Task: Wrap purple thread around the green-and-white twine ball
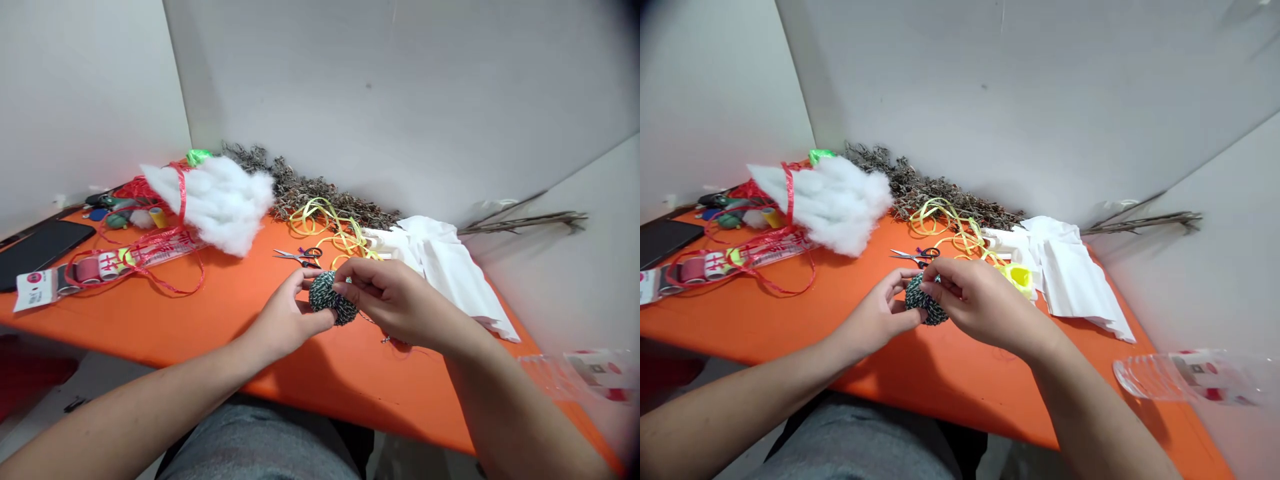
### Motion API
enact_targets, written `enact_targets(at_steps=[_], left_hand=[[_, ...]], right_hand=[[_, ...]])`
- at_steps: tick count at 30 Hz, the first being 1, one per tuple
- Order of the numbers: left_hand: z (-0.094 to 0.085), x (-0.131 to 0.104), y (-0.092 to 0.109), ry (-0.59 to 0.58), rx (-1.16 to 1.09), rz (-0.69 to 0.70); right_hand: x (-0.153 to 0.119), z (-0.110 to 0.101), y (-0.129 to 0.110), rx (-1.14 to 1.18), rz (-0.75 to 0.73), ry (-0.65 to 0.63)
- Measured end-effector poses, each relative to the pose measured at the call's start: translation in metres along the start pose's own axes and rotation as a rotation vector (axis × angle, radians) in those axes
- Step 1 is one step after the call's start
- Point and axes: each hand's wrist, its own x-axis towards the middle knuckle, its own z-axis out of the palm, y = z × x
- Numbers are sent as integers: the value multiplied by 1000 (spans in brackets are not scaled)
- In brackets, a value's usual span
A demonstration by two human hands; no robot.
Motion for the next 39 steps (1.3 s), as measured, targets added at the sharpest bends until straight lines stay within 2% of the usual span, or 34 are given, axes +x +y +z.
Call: enact_targets(at_steps=[8, 13, 20, 27, 39], left_hand=[[-5, 11, -12, 28, -79, -7], [-5, 10, -13, 28, -133, -12], [-6, 10, -10, 62, -160, -125], [0, 3, -8, 43, -129, -5], [3, -11, -13, -67, -164, 32]], right_hand=[[-4, 4, -1, -20, -60, -9], [-3, 6, -2, -26, -93, -5], [-7, 9, -9, -63, -127, -23], [2, 3, -5, 25, -54, -8], [4, 0, 8, 97, -17, -17]])
